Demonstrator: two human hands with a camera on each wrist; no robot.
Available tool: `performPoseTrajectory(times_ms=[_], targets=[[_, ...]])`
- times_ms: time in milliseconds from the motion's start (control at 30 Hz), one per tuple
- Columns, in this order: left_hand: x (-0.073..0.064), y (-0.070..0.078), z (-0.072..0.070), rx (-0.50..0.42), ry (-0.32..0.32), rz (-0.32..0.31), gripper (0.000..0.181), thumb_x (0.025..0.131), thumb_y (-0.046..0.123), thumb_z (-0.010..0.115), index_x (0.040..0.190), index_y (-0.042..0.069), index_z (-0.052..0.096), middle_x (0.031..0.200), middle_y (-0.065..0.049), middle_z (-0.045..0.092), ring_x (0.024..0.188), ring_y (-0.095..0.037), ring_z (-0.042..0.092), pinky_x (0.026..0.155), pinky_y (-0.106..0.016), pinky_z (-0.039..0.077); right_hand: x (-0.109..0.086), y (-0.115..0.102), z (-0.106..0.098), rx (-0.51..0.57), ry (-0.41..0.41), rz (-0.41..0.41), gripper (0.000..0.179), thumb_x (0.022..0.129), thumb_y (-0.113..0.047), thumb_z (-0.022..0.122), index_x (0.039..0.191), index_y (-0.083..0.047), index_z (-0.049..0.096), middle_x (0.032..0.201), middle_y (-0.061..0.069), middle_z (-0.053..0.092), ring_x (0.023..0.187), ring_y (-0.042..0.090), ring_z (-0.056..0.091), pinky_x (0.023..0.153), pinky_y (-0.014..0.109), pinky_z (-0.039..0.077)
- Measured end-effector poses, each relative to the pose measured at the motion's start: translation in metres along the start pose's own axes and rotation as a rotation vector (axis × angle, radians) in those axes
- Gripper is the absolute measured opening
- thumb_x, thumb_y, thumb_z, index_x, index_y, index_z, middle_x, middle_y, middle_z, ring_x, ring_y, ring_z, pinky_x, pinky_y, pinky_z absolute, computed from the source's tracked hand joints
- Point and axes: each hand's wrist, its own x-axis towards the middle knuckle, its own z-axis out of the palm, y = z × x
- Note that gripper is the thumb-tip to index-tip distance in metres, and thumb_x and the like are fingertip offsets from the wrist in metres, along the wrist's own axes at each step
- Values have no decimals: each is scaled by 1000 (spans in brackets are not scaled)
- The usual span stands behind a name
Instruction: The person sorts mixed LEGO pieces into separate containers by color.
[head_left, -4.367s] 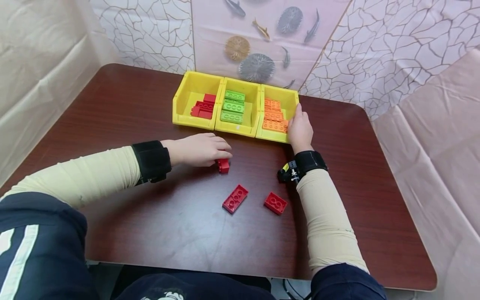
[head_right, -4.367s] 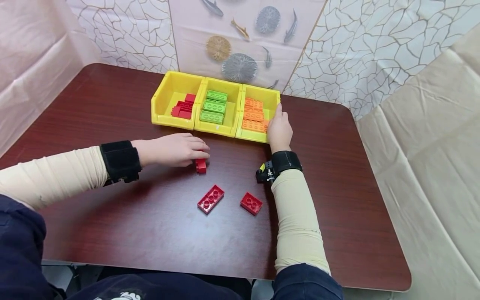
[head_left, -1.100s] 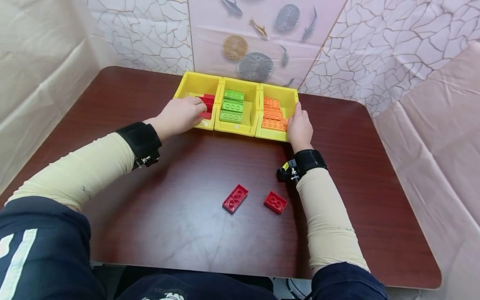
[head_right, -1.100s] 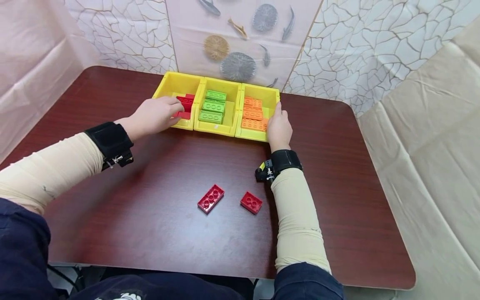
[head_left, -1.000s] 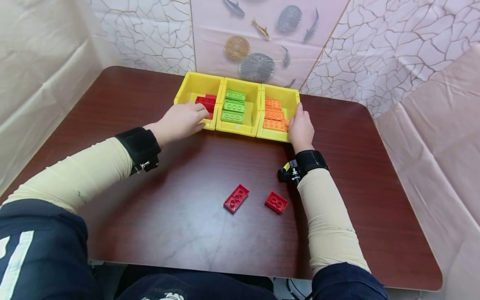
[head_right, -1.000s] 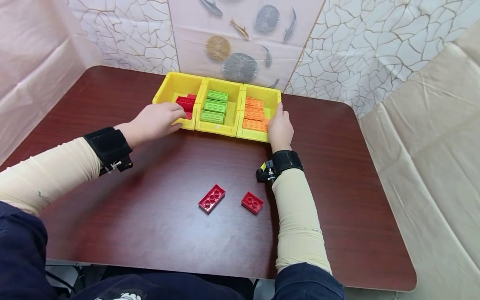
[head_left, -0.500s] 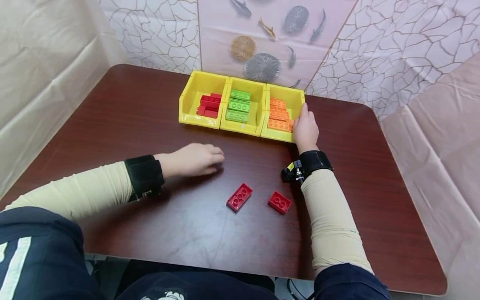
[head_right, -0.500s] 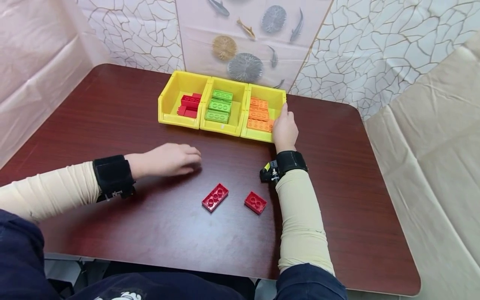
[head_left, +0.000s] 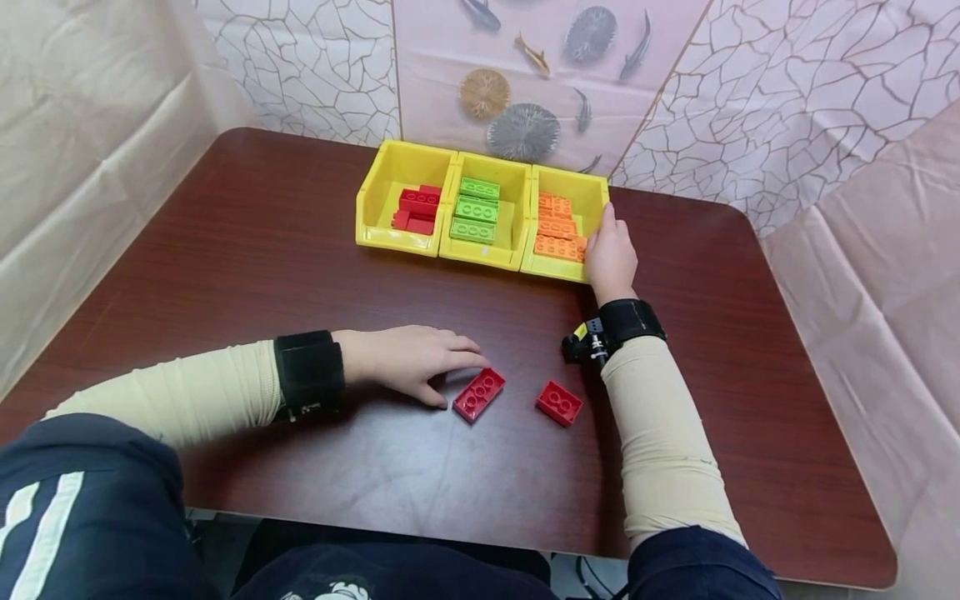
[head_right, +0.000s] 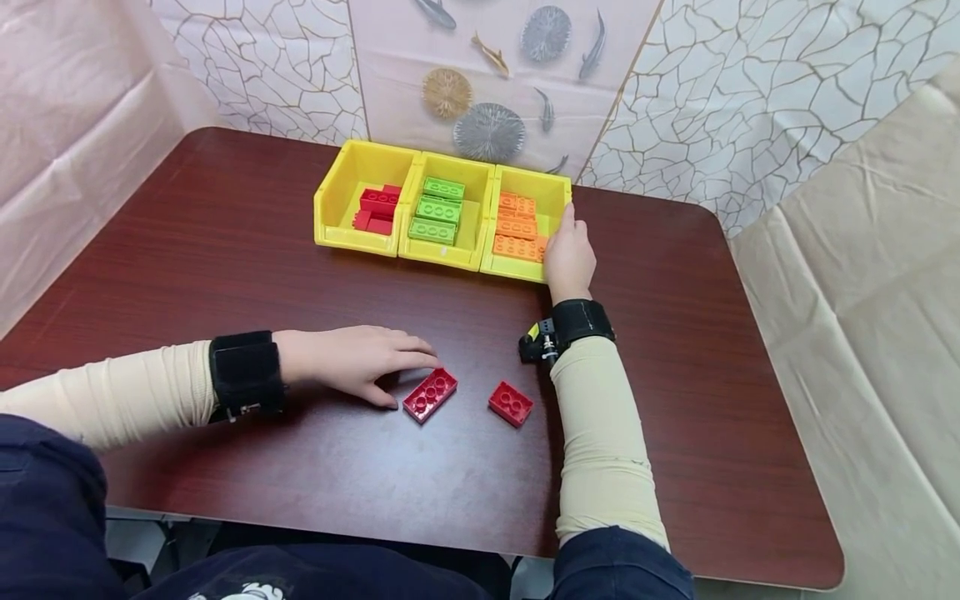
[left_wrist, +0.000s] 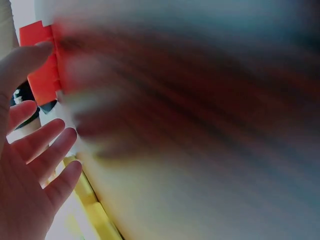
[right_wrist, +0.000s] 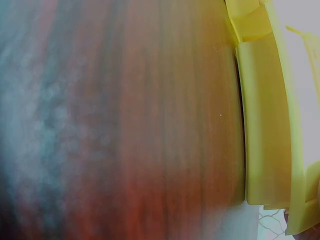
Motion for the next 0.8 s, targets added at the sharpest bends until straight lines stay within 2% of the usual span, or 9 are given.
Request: performPoseTrajectory(times_ms=[333, 500, 667, 800], targets=[[13, 8, 2, 10, 18, 68, 66, 83, 38, 67, 140, 17, 41, 132, -1, 47, 118, -13, 44, 97, -32, 37, -4, -3, -2, 4, -10, -1, 53, 101, -18, 31, 150, -12, 14, 126, 22, 45, 103, 37, 52, 84, 50, 42], [10, 5, -1, 1, 28, 54, 64, 83, 37, 66, 139, 16, 43, 131, -2, 48, 117, -13, 44, 97, -32, 37, -3, -3, -2, 2, -10, 1, 53, 101, -17, 32, 150, -11, 14, 125, 22, 45, 102, 37, 52, 84, 50, 42], [-1, -6, -15, 19, 110, 16, 63, 81, 34, 69, 135, 12, 46, 125, -4, 51, 113, -16, 48, 95, -34, 39, -1, -3, -2, 1, -5, 5, 53, 101, -17, 31, 150, -11, 15, 125, 21, 45, 102, 37, 53, 84, 50, 43], [-15, -23, -32, 65, 200, -45, 63, 80, 34, 71, 133, 10, 48, 123, -7, 53, 110, -18, 51, 92, -37, 42, -1, -3, -2, 4, 2, 1, 52, 100, -17, 32, 150, -11, 16, 125, 21, 46, 102, 37, 53, 84, 50, 43]])
